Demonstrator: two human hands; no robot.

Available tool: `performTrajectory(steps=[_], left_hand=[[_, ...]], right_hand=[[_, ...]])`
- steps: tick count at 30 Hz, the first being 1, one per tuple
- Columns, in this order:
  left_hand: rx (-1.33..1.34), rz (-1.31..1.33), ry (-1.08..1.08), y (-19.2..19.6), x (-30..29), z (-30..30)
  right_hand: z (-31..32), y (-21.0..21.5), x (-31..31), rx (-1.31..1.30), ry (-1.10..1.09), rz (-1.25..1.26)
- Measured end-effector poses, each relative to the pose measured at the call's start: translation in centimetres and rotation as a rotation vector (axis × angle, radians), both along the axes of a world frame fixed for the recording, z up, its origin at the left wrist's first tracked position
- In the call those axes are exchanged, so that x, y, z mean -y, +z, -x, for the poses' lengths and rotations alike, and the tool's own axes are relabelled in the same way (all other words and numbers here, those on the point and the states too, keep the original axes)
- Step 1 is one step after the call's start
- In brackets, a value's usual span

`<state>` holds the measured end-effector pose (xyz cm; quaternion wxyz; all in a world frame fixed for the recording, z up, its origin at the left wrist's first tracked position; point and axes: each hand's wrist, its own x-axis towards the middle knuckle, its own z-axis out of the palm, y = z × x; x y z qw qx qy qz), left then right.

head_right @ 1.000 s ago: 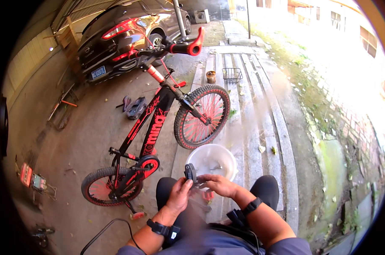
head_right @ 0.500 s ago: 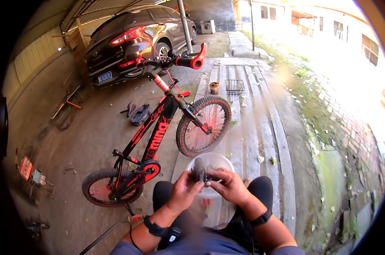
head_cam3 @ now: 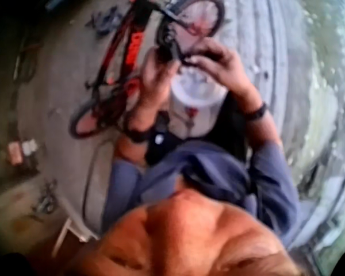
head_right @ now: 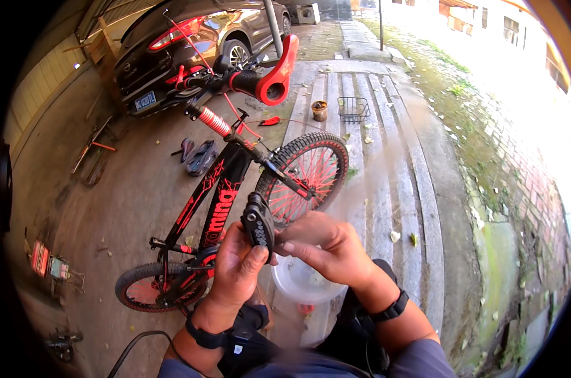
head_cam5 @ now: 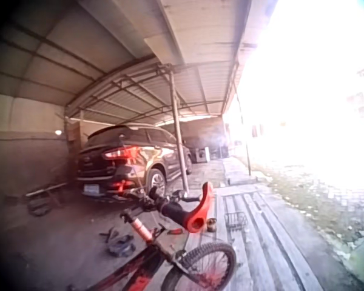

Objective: The person is repairing a bicycle handlebar grip. They use a screwdriver to loosen the clamp on the red grip, slide it off the handlebar, and then reposition it. They tighten the grip back onto the handlebar and test its stability.

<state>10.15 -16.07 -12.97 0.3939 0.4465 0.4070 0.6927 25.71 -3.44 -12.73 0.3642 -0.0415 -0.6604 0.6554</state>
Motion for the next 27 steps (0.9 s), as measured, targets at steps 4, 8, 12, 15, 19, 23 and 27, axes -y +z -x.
performTrajectory(steps=[4, 8, 12, 15, 19, 23, 27], left_hand=[[0.024, -0.016, 0.09, 1.0, -0.1, -0.9], [0.023, -0.02, 0.136, 0.4, -0.2, -2.2], [0.099, -0.023, 0.132, 0.4, -0.7, -3.3], [0.127, -0.088, 0.097, 0.3, -2.3, -4.2], [0.145, -0.208, 0.107, 0.5, -4.9, -5.9], [0.063, -0.189, 0.121, 1.6, -5.6, -6.1], [-0.383, -0.022, 0.199, 2.5, -5.9, -3.9]], right_hand=[[0.9, 0.5, -0.5, -0.053, 0.117, 0.307], [0.8, 0.4, -1.3, -0.04, 0.102, 0.248], [-0.5, 1.6, -1.6, -0.002, 0.021, 0.192], [-1.0, 0.9, -1.7, -0.066, -0.006, 0.187], [-0.9, -0.5, -1.0, -0.156, 0.013, 0.18], [-0.8, -1.5, -1.3, -0.211, 0.047, 0.205], [-0.8, -1.6, -2.2, -0.314, 0.071, 0.351]])
